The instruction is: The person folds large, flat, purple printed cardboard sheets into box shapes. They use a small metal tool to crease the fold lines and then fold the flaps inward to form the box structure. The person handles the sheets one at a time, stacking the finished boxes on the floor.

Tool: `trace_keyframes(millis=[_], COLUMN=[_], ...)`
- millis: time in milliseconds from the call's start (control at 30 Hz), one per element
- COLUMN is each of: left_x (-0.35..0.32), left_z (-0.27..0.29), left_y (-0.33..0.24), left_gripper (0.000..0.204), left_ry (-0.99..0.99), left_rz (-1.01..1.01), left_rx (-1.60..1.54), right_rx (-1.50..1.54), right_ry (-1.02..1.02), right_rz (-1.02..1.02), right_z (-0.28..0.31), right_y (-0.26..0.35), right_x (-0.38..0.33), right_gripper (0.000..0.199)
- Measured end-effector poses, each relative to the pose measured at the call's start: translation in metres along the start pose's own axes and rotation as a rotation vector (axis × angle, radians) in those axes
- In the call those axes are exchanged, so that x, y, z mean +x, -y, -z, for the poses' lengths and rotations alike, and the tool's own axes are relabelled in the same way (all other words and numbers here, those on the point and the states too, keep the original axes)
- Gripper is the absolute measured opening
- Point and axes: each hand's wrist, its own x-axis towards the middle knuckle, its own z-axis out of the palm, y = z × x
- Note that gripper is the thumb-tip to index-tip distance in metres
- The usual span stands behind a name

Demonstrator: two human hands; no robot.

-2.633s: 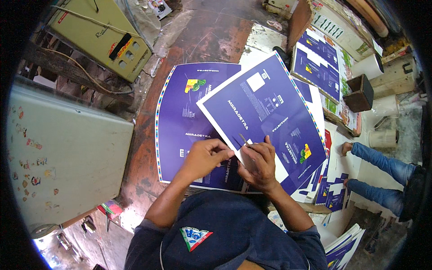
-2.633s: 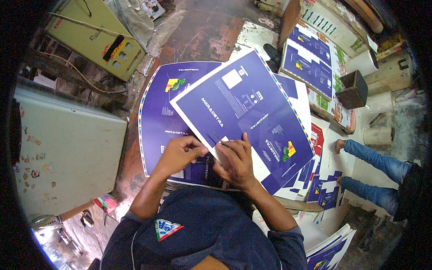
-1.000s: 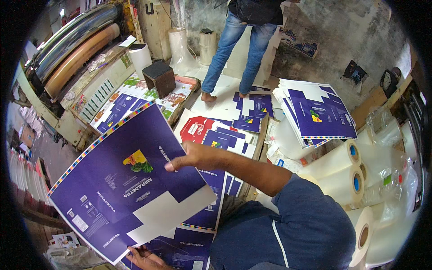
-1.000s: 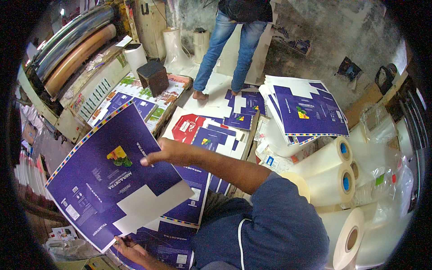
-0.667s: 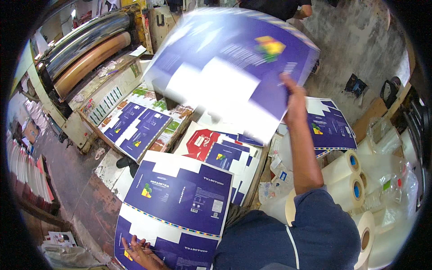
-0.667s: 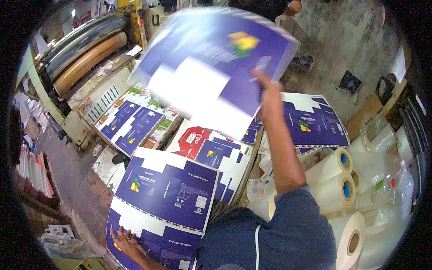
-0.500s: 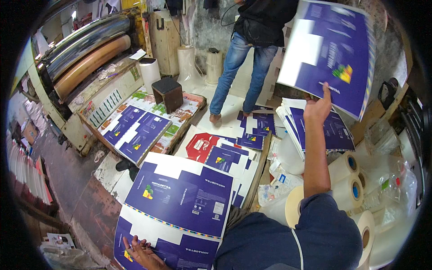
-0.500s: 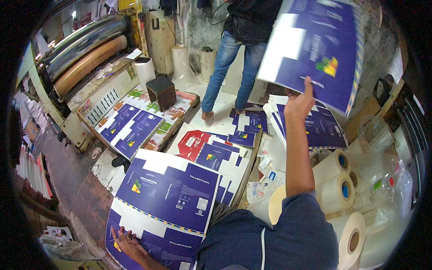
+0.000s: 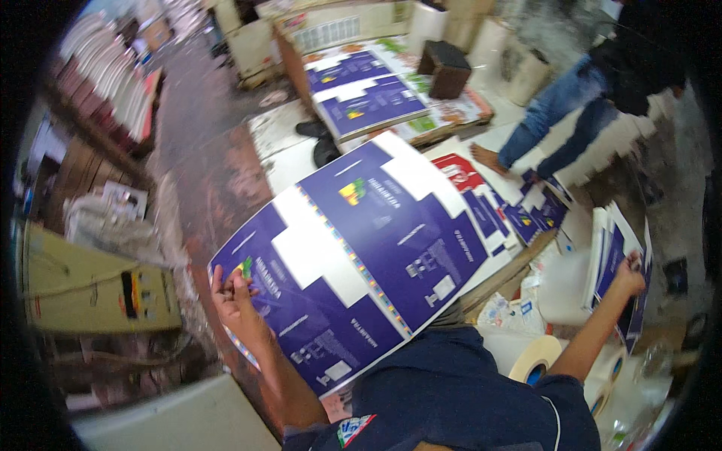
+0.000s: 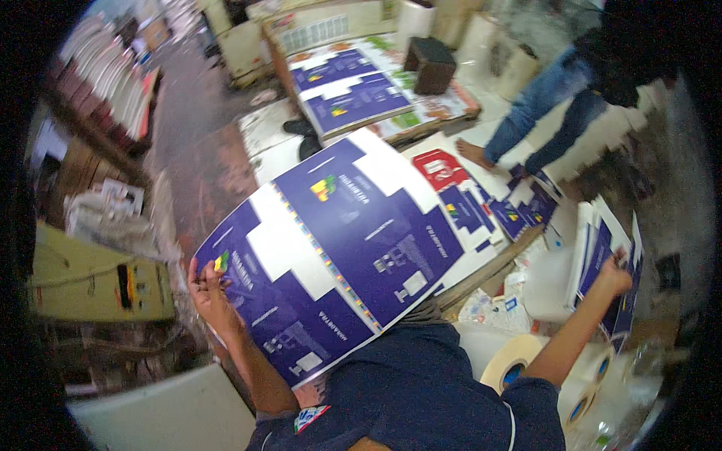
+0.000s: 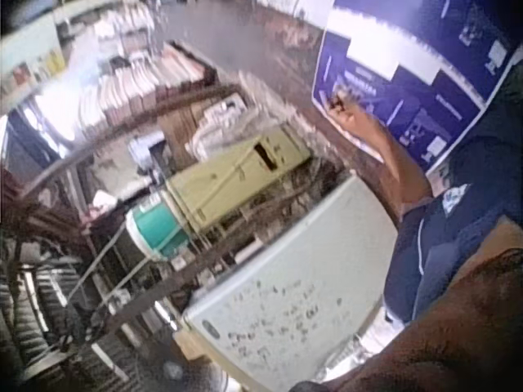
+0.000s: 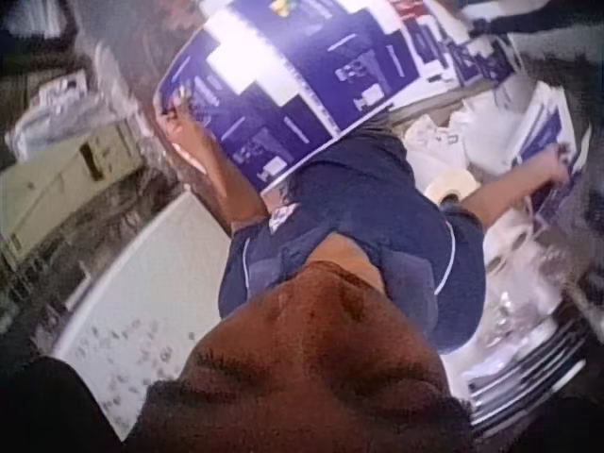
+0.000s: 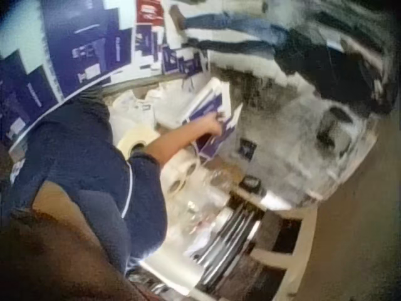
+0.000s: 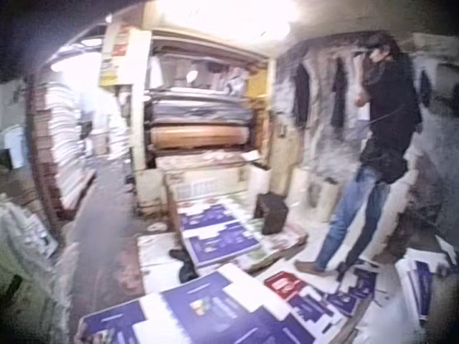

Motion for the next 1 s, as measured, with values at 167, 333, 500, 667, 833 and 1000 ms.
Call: trace_keyframes(millis=[167, 333, 500, 667, 833, 1000], left_x=[-0.004, -0.012, -0.029, -0.035, -0.038, -0.046], left_z=[0.084, 0.122, 0.111, 0.097, 0.107, 0.124], left_y=[0.016, 0.041, 0.031, -0.005, -0.008, 0.008], left_gripper=[0.060, 0.063, 0.059, 0.057, 0.056, 0.051], left_ry=[-0.244, -0.021, 0.161, 0.092, 0.076, 0.064], left_rz=[-0.120, 0.339, 0.513, 0.543, 0.409, 0.218], left_rx=[0.388, 0.148, 0.124, -0.022, 0.029, -0.004], right_rx=[-0.126, -0.452, -1.000, -1.503, -1.357, -0.999], right_ry=[0.040, 0.722, 1.331, 1.605, 1.708, 1.635], right_rz=[-0.364, -0.513, -0.244, -0.641, -0.949, -0.925], right_z=[-0.026, -0.056, -0.018, 0.033, 0.028, 0.033], right_y=[-0.014, -0.048, -0.171, -0.265, -0.268, -0.281], right_x=[-0.123, -0.280, -0.365, -0.397, -0.419, -0.379], right_gripper=[0.081, 0.064, 0.038, 0.064, 0.050, 0.031])
